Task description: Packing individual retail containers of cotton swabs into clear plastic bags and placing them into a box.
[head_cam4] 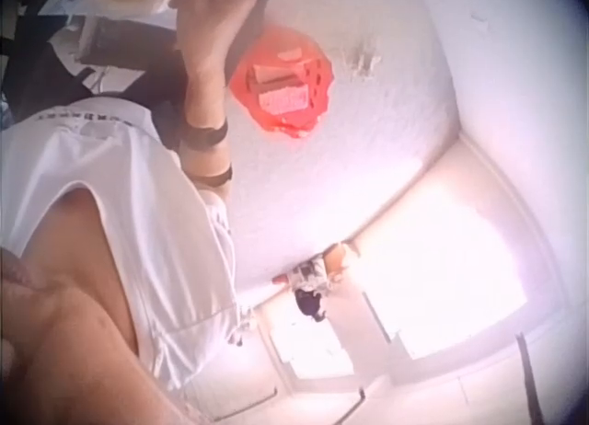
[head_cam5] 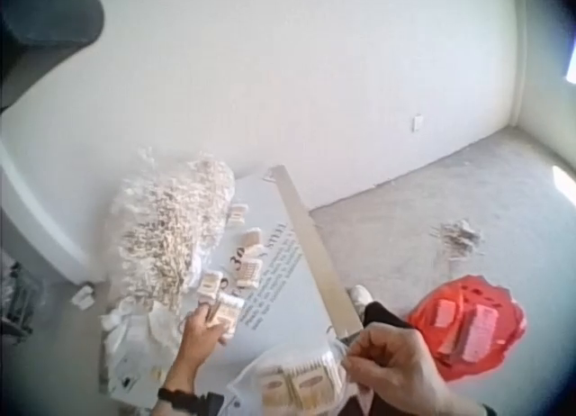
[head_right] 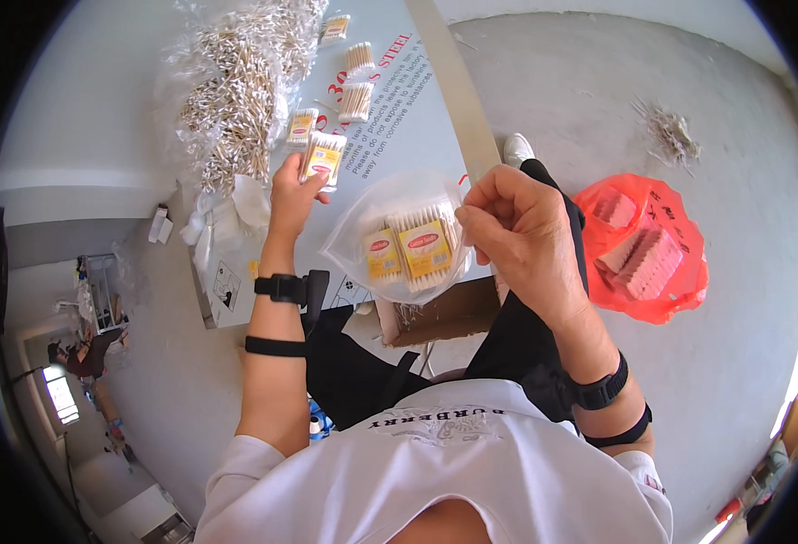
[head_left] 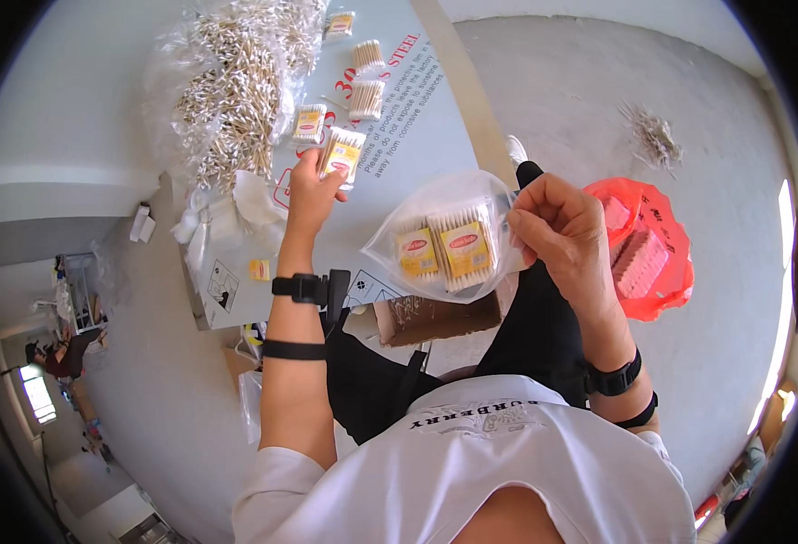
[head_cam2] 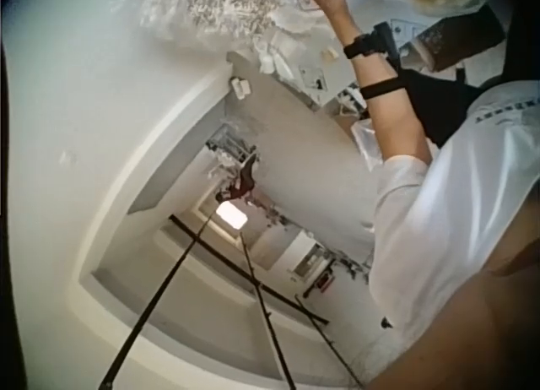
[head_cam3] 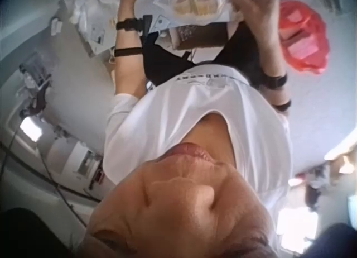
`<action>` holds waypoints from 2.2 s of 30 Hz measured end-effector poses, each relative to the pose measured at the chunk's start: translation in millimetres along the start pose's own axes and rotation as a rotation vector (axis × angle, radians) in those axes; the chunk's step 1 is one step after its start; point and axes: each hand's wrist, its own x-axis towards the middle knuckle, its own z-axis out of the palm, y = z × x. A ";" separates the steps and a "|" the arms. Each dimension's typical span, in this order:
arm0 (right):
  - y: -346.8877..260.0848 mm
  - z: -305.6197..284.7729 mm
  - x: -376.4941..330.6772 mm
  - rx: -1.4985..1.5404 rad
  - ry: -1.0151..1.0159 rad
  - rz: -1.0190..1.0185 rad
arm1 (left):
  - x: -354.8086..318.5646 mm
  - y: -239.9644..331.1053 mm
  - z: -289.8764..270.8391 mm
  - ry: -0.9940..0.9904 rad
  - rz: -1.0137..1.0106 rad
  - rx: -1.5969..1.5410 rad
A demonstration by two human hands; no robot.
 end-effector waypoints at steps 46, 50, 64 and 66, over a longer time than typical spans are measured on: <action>-18.0 63.2 6.4 -1.296 -0.283 -0.549 | -121.7 129.5 27.5 0.122 0.317 0.312; -0.9 68.1 18.9 -1.217 -0.336 -0.537 | -122.8 125.2 32.1 0.128 0.437 0.332; 0.9 55.6 21.2 -1.262 -0.321 -0.392 | -104.7 116.6 44.4 0.002 0.122 0.405; 5.3 51.1 22.7 -1.324 -0.368 -0.492 | -101.2 110.4 45.6 0.002 0.097 0.371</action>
